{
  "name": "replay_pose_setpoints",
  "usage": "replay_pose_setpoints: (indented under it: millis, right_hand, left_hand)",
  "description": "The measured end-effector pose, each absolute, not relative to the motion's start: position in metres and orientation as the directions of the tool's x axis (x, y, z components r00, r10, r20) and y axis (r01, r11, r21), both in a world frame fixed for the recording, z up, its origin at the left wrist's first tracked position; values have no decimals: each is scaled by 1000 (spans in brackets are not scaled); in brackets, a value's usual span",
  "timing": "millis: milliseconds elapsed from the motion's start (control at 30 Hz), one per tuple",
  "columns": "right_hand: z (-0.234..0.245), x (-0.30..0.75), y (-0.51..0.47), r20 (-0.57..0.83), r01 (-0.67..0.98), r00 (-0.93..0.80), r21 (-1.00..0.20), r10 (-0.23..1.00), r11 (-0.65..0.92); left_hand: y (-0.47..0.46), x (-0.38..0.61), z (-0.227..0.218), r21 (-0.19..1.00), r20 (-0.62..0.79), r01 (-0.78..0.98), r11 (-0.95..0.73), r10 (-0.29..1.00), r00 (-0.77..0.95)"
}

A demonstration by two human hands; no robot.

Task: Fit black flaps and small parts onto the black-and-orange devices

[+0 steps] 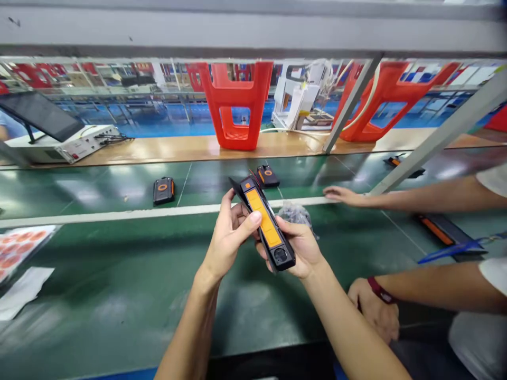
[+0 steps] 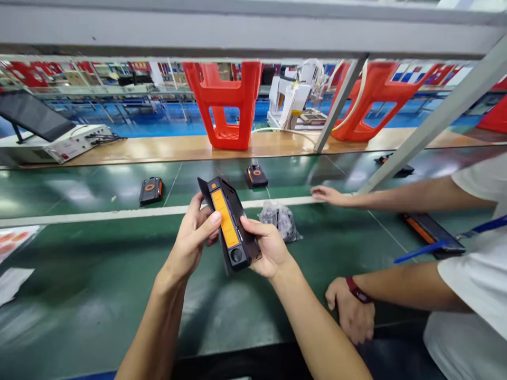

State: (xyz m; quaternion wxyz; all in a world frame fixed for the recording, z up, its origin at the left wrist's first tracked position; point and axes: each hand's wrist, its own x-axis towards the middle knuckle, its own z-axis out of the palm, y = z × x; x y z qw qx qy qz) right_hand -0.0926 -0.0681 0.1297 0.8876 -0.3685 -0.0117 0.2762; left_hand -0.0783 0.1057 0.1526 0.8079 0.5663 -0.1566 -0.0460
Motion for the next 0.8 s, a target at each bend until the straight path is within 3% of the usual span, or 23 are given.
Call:
replay_pose_setpoints:
  millis: [267,467,533,600,667,800]
  right_hand:
    - [96,-111,-57,-240,-565,806,-585,541,581]
    - [88,-112,-58,-255,-540,822,-630,509,557]
    - [88,-112,-55,-250,-473,862,-708,440,524]
    - [89,-115,-50,-209,-306,940,-867,271,393]
    - [92,-119,-46,-122,-147,980,-977,157,157]
    - [103,-117,-60,-22,6,974,-992,227,-123]
  left_hand:
    - [116,-110,127,934,126,-42,355,-217,968]
    - [120,-115,120,941,102,-25,338,-212,972]
    - [121,-115,115,958,93,-26,286,-224,970]
    - [121,-112,105,967,96,-43,250,-205,974]
    - [120,-108,91,961,59,-21,276,-131,990]
    - [124,-99,58,840,-172,157,519,-19,985]
